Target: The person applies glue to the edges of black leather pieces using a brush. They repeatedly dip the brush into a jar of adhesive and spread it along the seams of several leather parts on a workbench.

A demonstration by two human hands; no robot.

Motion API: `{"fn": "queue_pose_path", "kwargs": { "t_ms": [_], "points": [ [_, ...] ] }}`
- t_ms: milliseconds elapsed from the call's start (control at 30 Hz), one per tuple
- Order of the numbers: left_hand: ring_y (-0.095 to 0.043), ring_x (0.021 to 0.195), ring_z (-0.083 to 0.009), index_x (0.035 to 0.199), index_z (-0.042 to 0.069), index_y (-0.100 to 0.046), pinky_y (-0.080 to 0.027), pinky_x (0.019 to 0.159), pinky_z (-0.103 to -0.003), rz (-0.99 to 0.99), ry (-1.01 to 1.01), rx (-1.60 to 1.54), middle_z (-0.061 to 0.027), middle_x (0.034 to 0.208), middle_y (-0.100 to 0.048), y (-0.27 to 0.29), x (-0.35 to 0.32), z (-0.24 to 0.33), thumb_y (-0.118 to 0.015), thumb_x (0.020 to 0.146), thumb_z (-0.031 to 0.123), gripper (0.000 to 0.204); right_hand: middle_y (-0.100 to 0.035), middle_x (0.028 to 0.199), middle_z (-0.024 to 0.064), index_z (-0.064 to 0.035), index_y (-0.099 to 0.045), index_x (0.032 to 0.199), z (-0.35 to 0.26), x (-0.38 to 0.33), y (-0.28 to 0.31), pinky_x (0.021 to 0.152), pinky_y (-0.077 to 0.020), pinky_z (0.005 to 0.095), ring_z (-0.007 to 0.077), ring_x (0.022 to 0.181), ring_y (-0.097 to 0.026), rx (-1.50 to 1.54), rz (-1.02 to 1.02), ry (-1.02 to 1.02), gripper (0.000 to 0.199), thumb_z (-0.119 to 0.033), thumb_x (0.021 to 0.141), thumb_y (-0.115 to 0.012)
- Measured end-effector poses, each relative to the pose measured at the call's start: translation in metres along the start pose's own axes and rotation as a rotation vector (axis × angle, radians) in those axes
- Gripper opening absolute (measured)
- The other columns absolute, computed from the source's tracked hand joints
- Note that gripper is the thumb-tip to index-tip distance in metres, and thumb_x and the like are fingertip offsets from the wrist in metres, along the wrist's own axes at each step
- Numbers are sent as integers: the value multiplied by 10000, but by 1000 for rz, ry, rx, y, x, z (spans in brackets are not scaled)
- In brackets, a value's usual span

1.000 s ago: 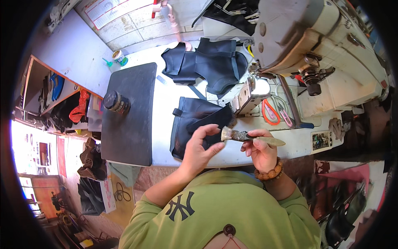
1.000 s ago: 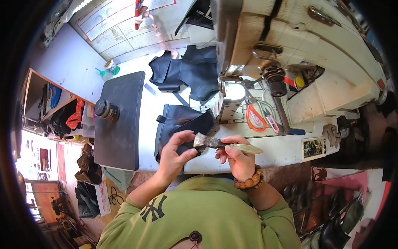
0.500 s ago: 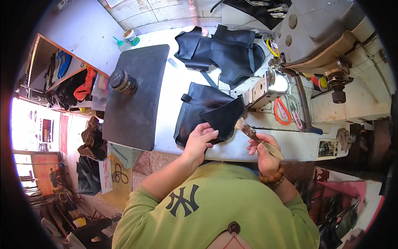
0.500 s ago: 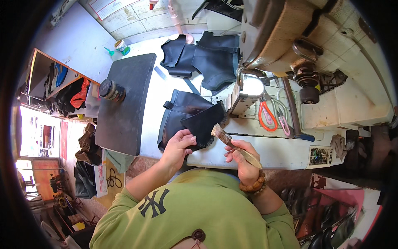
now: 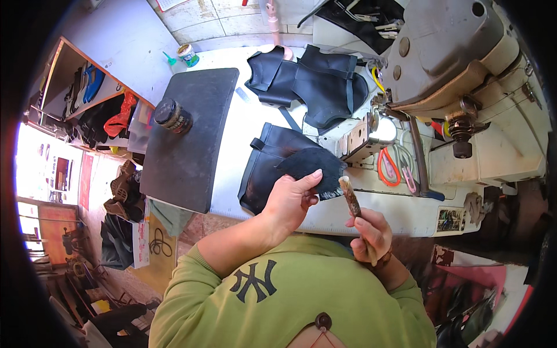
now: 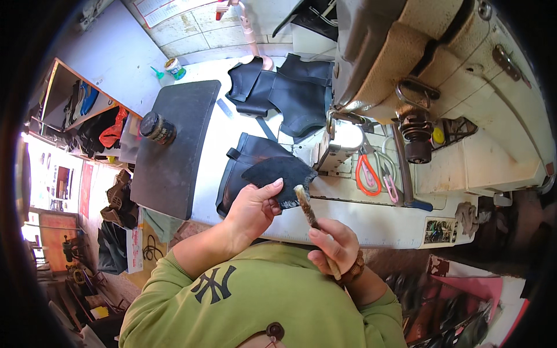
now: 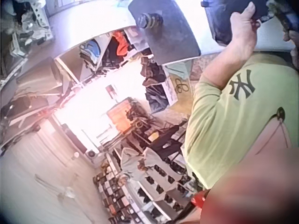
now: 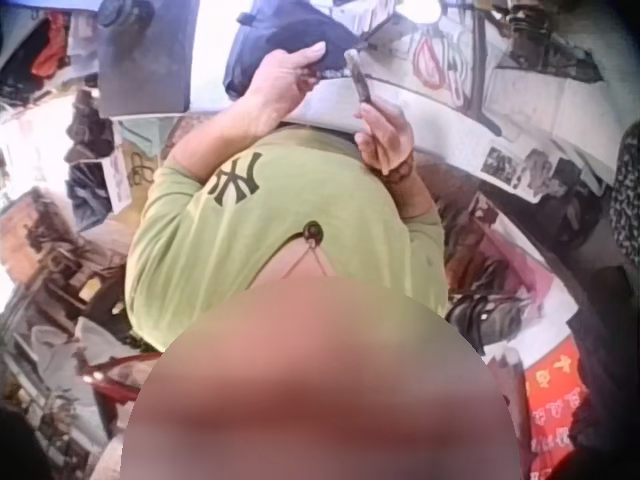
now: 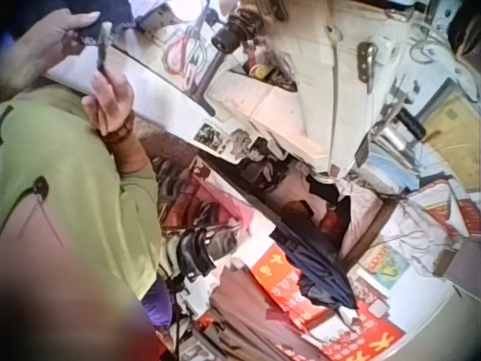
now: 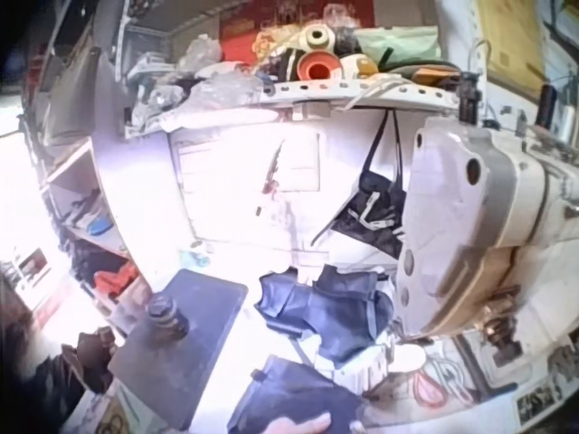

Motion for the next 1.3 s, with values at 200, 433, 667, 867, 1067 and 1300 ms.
{"fn": "queue_pose_path", "kwargs": {
  "t_ms": [200, 433, 667, 867, 1067, 1300],
  "points": [
    [-588, 684, -118, 885, 33, -620, -478, 625, -263, -15, -43, -47, -22, 791, -626, -16, -6, 6, -621, 880, 154, 121, -591, 976, 165, -3, -537, 1081, -12, 14, -5, 641, -556, 382, 286, 740, -636, -162, -68, 270, 375, -193, 801, -699],
    [-607, 698, -146, 892, 17, -614, -495, 636, -285, -7, -58, -58, -39, 792, -627, -24, -12, 12, -615, 885, 158, 142, -597, 958, 146, -36, -578, 1052, -16, 20, -4, 622, -549, 333, 232, 671, -611, -262, -179, 353, 348, -111, 742, -716],
    [-642, 744, -153, 923, 1, -627, -518, 658, -280, 75, -84, -8, -77, 844, -664, -12, -6, 18, -606, 889, 166, 169, -616, 912, 127, -43, -600, 1020, -22, 17, -1, 630, -546, 320, 211, 662, -609, -262, -266, 370, 313, -102, 732, -707],
    [-644, 759, -151, 961, 12, -626, -519, 658, -269, 91, -114, 9, -70, 875, -670, -8, -2, 15, -611, 883, 158, 167, -623, 918, 119, -56, -605, 1017, -28, 20, 1, 648, -549, 312, 185, 681, -615, -258, -244, 399, 309, -125, 735, -710],
    [-635, 736, -146, 951, 16, -622, -513, 647, -264, 52, -115, 23, -56, 879, -665, -9, -5, 19, -606, 884, 141, 143, -626, 928, 114, -62, -602, 1030, -19, 26, -6, 665, -550, 320, 186, 707, -623, -277, -252, 327, 308, -140, 751, -705],
    [-648, 775, -149, 972, 4, -612, -525, 691, -269, 72, -135, 36, -73, 896, -668, -4, -4, 24, -591, 891, 131, 152, -615, 958, 119, -65, -588, 1046, -21, 24, 9, 661, -553, 346, 201, 686, -619, -236, -182, 321, 319, -158, 766, -708]
  ]
}}
Point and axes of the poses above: each hand's wrist, its own x-axis towards the middle knuckle, its own y-axis out of the back of the hand, z = x × y, the point moved 6 cm from there along x, towards the middle knuckle
